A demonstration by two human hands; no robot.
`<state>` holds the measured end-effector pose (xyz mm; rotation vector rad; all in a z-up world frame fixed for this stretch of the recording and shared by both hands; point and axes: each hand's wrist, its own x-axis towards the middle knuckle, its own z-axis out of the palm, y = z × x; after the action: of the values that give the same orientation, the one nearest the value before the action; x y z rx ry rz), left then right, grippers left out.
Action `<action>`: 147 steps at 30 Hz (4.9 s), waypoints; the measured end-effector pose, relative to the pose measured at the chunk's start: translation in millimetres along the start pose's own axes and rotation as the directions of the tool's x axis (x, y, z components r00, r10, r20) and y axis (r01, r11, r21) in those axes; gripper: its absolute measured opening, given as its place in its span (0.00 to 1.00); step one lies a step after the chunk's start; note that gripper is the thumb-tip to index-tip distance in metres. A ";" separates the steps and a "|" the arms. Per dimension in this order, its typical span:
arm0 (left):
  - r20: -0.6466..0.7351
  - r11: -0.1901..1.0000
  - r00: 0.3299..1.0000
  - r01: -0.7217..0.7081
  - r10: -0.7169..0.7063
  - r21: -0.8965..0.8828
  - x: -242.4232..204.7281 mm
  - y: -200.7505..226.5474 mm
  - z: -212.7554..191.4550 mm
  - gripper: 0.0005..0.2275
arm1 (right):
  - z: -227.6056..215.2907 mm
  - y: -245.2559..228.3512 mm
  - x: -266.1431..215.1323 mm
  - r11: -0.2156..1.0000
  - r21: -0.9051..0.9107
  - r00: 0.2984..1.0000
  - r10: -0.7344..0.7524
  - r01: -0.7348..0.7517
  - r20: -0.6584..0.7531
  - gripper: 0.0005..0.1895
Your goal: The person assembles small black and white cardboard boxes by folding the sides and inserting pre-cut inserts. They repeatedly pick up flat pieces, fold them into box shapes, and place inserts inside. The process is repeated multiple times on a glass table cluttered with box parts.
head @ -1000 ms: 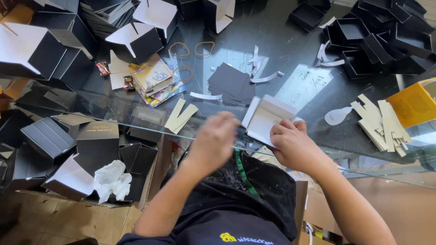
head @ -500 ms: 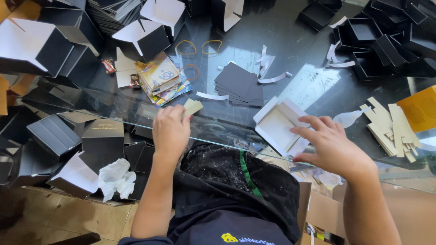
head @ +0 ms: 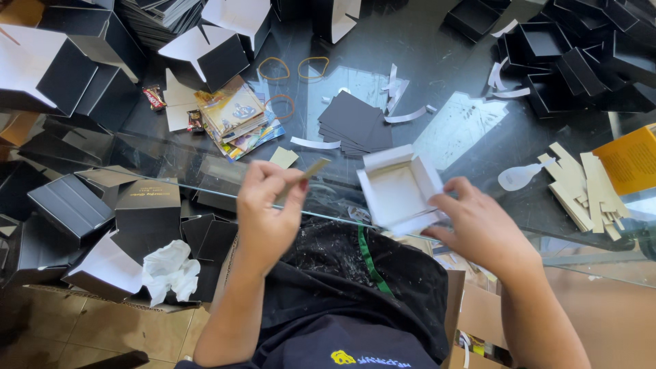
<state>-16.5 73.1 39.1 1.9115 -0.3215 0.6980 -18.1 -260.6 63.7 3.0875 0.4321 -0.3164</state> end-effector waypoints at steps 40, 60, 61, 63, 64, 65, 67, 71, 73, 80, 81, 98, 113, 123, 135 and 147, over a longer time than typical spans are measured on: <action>0.737 0.985 0.664 0.006 0.126 -0.174 -7.4 -19.4 84.1 0.23 | 13.6 -9.3 46.5 0.924 0.038 0.922 -0.375 0.379 -0.094 0.03; 0.778 0.979 0.628 -0.157 -0.002 0.129 -27.0 -10.3 98.1 0.16 | 36.4 1.6 35.2 0.933 -0.182 0.950 -0.298 0.310 0.094 0.11; 0.778 0.979 0.628 -0.158 -0.001 0.129 -27.9 -8.7 98.0 0.16 | 37.9 1.9 34.1 0.933 -0.181 0.950 -0.297 0.310 0.094 0.11; 0.772 0.985 0.635 -0.127 -0.010 0.116 -29.5 -5.1 97.2 0.10 | 39.6 2.3 32.8 0.928 -0.166 0.943 -0.323 0.333 0.087 0.07; 0.770 0.985 0.637 -0.127 -0.011 0.120 -29.4 -3.9 96.7 0.10 | 37.7 1.8 32.0 0.927 -0.167 0.941 -0.326 0.336 0.085 0.07; 0.763 0.981 0.646 -0.144 -0.007 0.131 -29.2 -2.6 96.2 0.10 | 35.6 1.2 31.2 0.930 -0.167 0.945 -0.320 0.327 0.069 0.07; 0.754 0.976 0.656 -0.164 -0.002 0.145 -27.9 -2.0 95.9 0.10 | 38.8 1.7 30.7 0.933 -0.166 0.948 -0.316 0.319 0.049 0.07; 0.806 0.981 0.592 -0.142 -0.025 0.134 -23.7 2.0 94.5 0.11 | 48.2 5.8 29.3 0.926 -0.156 0.935 -0.353 0.343 -0.043 0.04; 0.815 0.983 0.579 -0.128 -0.032 0.129 -18.4 5.2 90.6 0.12 | 41.0 2.7 27.8 0.923 -0.125 0.927 -0.372 0.363 -0.055 0.05; 0.820 0.987 0.572 -0.113 -0.034 0.119 -14.8 6.4 86.6 0.10 | 37.0 -0.9 22.4 0.933 -0.032 0.921 -0.358 0.357 -0.153 0.07; 0.831 0.988 0.556 -0.108 -0.031 0.109 -13.0 8.1 85.4 0.10 | 41.3 -1.4 22.5 0.927 -0.049 0.916 -0.376 0.373 -0.143 0.09; 0.797 0.984 0.596 -0.062 -0.099 0.168 -11.0 6.4 87.5 0.05 | 37.1 8.5 16.2 0.875 0.255 0.895 -0.334 0.411 -0.296 0.09; 0.812 0.989 0.564 0.073 -0.148 0.129 -3.2 10.1 82.2 0.10 | 35.4 8.5 21.0 0.830 0.482 0.942 -0.141 0.280 -0.306 0.02; 0.724 0.976 0.684 -0.080 -0.094 0.203 -28.6 -7.9 104.1 0.09 | 69.0 2.2 26.7 0.927 0.161 0.776 -0.180 0.340 -0.604 0.14; 0.385 0.718 0.878 -0.460 0.283 0.523 -43.0 28.6 95.8 0.04 | 68.9 -3.6 14.7 0.857 -0.008 0.623 -0.380 0.514 -0.683 0.02; 0.524 0.708 0.765 -0.600 0.373 0.371 -55.1 -0.7 113.6 0.05 | 73.8 -0.2 14.7 0.913 -0.063 0.677 -0.343 0.402 -0.651 0.01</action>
<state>-23.1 -33.2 -28.8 2.5382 -1.0548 0.7772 -18.9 -259.1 -11.6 3.0654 1.0927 0.8183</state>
